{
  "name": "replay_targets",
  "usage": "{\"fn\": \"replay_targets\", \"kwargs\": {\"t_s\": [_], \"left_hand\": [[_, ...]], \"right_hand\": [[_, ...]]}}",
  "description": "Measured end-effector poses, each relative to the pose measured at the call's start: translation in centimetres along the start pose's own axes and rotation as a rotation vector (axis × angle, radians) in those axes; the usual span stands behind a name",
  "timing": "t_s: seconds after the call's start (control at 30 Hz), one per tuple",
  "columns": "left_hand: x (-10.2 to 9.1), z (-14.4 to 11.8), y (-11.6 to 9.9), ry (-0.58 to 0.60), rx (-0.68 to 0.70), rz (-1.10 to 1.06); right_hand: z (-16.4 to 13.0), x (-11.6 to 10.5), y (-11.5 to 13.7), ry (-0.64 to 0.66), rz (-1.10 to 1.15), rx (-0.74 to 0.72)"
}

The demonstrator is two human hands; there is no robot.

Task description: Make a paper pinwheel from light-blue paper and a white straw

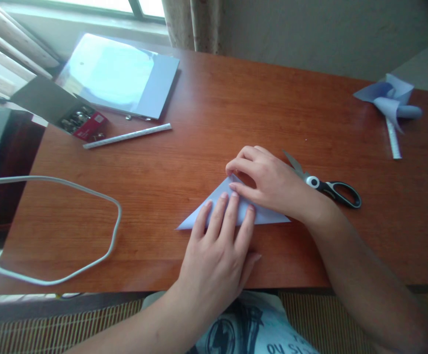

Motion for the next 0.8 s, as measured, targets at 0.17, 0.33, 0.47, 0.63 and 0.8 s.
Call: {"fn": "replay_targets", "kwargs": {"t_s": [0.17,0.33,0.47,0.63,0.8], "left_hand": [[-0.09,0.07,0.00,0.004,-0.013,0.015],[-0.03,0.17,0.00,0.004,-0.012,0.012],[0.00,0.20,0.04,-0.003,-0.016,0.016],[0.05,0.21,0.06,0.007,-0.018,0.009],[0.02,0.15,0.02,0.002,-0.016,0.010]], "right_hand": [[0.06,0.00,-0.03,0.006,0.008,-0.004],[0.05,0.00,-0.05,0.002,0.005,-0.009],[0.02,-0.03,-0.12,-0.003,0.007,-0.005],[0.01,0.04,-0.23,-0.003,0.013,-0.011],[-0.01,0.18,-0.51,-0.007,0.025,-0.010]]}}
Point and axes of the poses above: each hand's wrist, its own z-axis towards the middle knuckle, its own x-axis out of the palm, y = z × x, the point moved 6 cm from there along z, towards the middle knuckle, and after that the axes turned 10 degrees about -y, right-handed, at the moved point
